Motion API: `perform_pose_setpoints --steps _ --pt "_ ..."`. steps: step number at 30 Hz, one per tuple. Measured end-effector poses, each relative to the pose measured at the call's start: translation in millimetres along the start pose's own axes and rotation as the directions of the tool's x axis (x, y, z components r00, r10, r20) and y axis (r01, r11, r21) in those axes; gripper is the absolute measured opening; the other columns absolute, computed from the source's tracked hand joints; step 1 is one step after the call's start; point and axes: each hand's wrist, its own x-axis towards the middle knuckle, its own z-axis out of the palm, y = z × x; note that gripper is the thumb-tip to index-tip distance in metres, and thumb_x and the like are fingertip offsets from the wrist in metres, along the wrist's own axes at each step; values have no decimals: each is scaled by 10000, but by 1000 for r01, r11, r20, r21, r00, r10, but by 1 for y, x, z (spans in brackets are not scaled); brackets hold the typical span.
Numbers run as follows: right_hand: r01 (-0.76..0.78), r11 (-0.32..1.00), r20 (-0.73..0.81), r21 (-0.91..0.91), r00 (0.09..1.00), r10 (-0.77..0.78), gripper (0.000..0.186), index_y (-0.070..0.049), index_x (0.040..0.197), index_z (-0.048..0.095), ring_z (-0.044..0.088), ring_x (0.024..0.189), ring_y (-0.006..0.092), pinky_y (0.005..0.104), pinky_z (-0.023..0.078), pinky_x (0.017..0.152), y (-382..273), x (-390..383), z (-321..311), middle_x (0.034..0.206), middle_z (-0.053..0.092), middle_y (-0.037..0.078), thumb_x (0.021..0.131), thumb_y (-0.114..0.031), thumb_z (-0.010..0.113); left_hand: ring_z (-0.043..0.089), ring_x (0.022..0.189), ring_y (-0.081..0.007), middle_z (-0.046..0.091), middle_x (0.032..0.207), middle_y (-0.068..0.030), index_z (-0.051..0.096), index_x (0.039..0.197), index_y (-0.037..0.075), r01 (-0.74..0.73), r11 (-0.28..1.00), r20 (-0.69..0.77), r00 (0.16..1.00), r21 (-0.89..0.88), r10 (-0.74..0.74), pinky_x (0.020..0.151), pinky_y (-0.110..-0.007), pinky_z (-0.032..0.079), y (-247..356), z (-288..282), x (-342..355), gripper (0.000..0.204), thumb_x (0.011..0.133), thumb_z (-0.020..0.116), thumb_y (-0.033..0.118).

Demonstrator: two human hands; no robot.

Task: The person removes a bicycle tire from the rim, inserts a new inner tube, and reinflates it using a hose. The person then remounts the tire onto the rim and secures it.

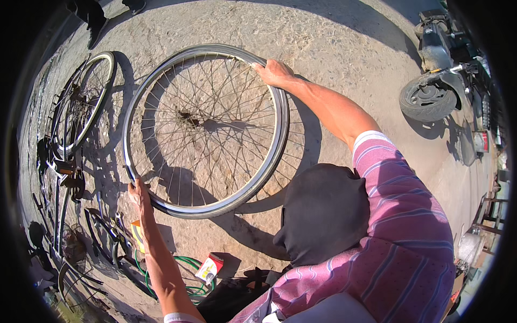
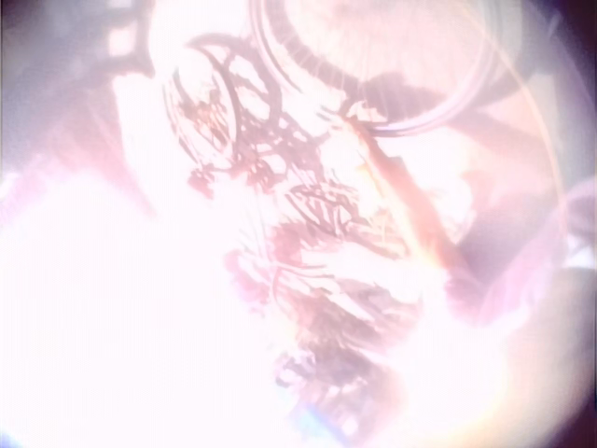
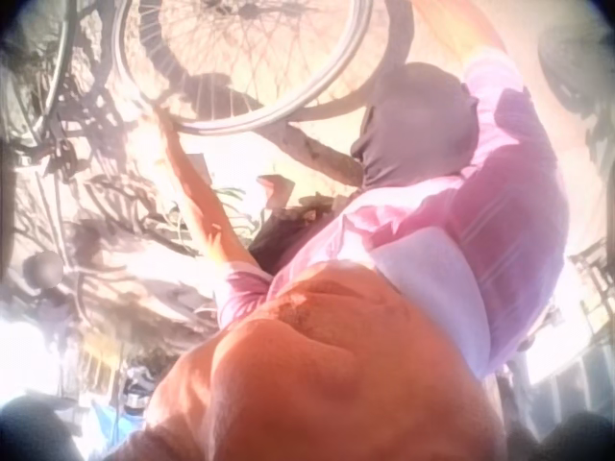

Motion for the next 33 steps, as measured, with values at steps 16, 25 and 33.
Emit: perform_pose_setpoints --steps 16,25,33 --pt "-59 898 107 437 994 14 753 5 1056 767 737 819 290 451 566 742 35 17 14 877 760 161 1027 -711 536 589 643 -159 704 749 -68 607 1142 22 -151 988 29 988 12 151 592 -349 441 -14 3 20 531 1032 639 541" --pt "66 910 74 410 992 -106 788 10 990 778 728 842 331 498 543 766 16 38 5 855 742 193 1030 -722 489 670 690 -204 755 812 -94 626 1230 11 -176 979 -32 983 106 181 660 -364 499 -28 13 24 667 1023 610 644" --pt "-52 871 224 489 972 -68 764 0 963 778 730 821 295 483 566 736 10 43 2 858 749 171 1024 -719 527 618 698 -173 679 785 -55 652 1109 14 -212 976 18 977 58 211 654 -354 481 -14 6 25 553 1036 649 563"
